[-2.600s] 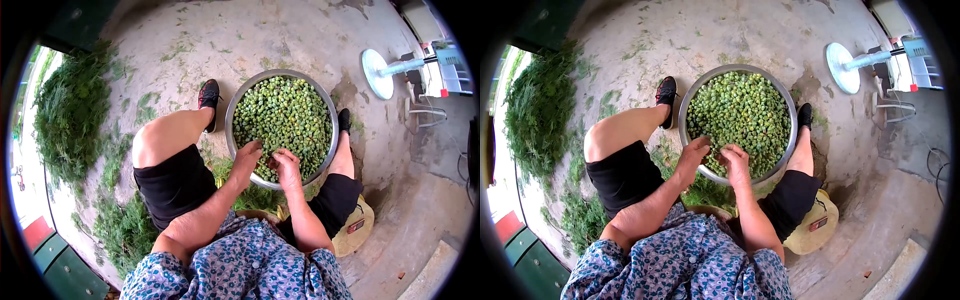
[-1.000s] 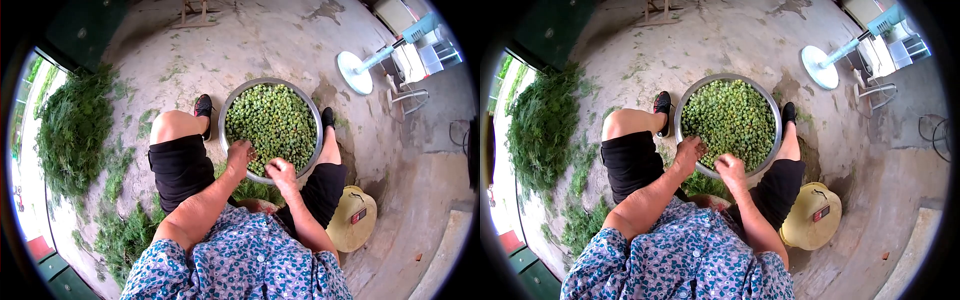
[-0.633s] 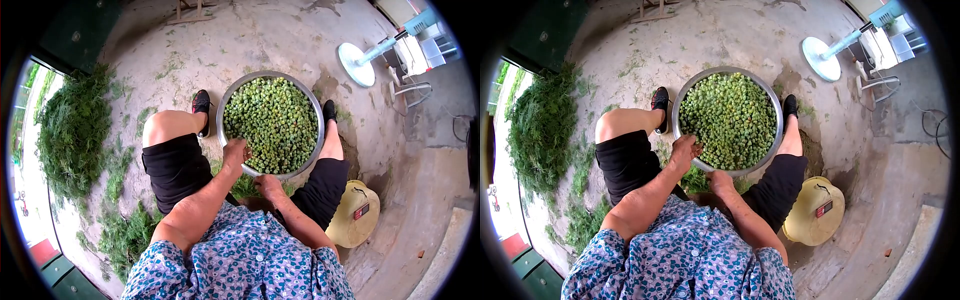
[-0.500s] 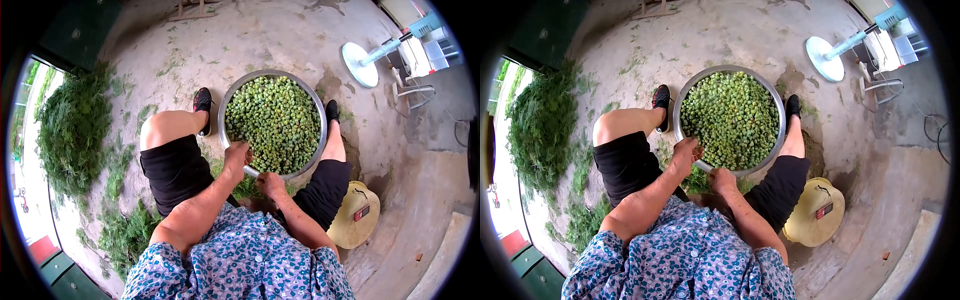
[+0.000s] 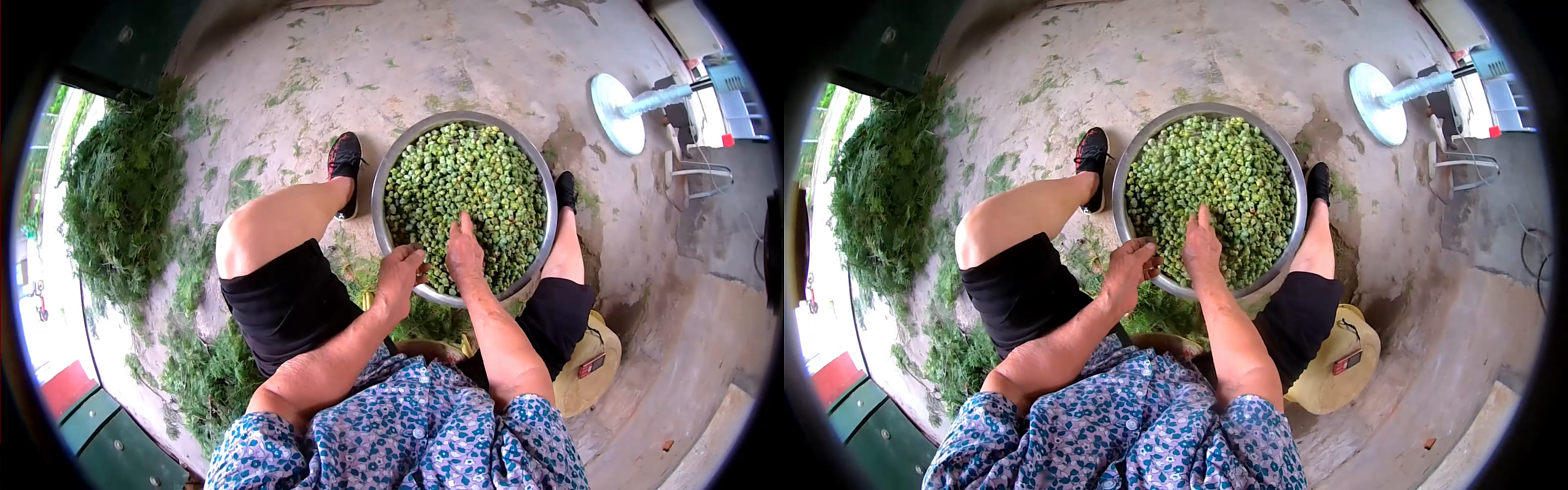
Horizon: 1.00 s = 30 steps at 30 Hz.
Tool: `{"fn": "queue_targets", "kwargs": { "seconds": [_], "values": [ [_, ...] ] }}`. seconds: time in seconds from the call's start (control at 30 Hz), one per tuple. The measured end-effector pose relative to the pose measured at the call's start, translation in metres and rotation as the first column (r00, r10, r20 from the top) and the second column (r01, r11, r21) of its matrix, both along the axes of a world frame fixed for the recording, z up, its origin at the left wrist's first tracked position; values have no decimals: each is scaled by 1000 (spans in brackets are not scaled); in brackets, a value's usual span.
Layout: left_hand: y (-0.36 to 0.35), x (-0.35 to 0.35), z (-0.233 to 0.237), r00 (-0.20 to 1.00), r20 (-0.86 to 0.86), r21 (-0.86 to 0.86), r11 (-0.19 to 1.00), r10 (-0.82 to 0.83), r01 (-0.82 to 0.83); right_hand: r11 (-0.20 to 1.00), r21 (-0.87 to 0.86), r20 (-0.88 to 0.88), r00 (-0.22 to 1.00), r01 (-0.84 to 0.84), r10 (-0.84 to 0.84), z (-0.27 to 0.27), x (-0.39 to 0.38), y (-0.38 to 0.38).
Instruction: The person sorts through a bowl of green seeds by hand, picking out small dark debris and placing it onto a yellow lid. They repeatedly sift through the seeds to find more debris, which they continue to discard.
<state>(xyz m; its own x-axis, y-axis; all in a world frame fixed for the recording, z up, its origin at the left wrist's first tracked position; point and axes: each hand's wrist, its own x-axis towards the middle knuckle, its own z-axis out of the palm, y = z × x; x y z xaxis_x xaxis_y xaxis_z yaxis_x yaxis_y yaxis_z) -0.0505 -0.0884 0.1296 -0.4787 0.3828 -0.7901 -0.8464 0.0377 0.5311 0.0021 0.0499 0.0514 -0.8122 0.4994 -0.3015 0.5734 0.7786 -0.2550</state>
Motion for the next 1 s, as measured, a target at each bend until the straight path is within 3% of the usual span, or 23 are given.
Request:
{"fn": "queue_targets", "kwargs": {
  "seconds": [0.03,0.23,0.33,0.37,0.4,0.47,0.53,0.6,0.67,0.73,0.9,1.0],
  "values": [
    [-1,0,-2,1000,-8,15,1000,-16,16,1000,7,94,995,14,-15,1,-6,1],
    [1,-2,-2,999,-31,-1,999,-37,37,1000,-13,180,984,13,-10,-3,-17,5],
    [1,-1,-5,998,-64,10,1000,-25,26,995,-96,-99,994,34,-43,2,-9,4],
    [1,-1,-6,997,-77,19,1000,-18,20,978,-180,-121,985,101,-124,8,-5,5],
    [2,0,-8,997,-77,23,1000,-3,5,966,-239,-260,951,103,-165,11,1,6],
    [3,-1,-9,997,-77,32,999,23,-20,813,-552,-323,852,184,-412,18,16,5],
    [6,-1,-8,995,-97,43,999,6,-2,522,-841,-236,771,144,-592,49,26,-2],
    [9,0,-10,994,-106,77,997,-22,30,251,-965,-135,688,72,-713,70,36,-9],
    [11,1,-4,994,-95,186,979,-63,80,139,-988,-66,660,59,-749,88,43,-16],
    [11,3,0,989,-79,318,937,-125,144,146,-987,-65,674,65,-736,95,49,-19],
    [10,5,4,982,-123,275,946,-140,169,140,-989,-67,703,47,-708,96,61,-26],
    [8,4,-8,943,-236,0,970,-237,244,246,-963,-79,756,111,-649,88,68,-30]
  ]
}}
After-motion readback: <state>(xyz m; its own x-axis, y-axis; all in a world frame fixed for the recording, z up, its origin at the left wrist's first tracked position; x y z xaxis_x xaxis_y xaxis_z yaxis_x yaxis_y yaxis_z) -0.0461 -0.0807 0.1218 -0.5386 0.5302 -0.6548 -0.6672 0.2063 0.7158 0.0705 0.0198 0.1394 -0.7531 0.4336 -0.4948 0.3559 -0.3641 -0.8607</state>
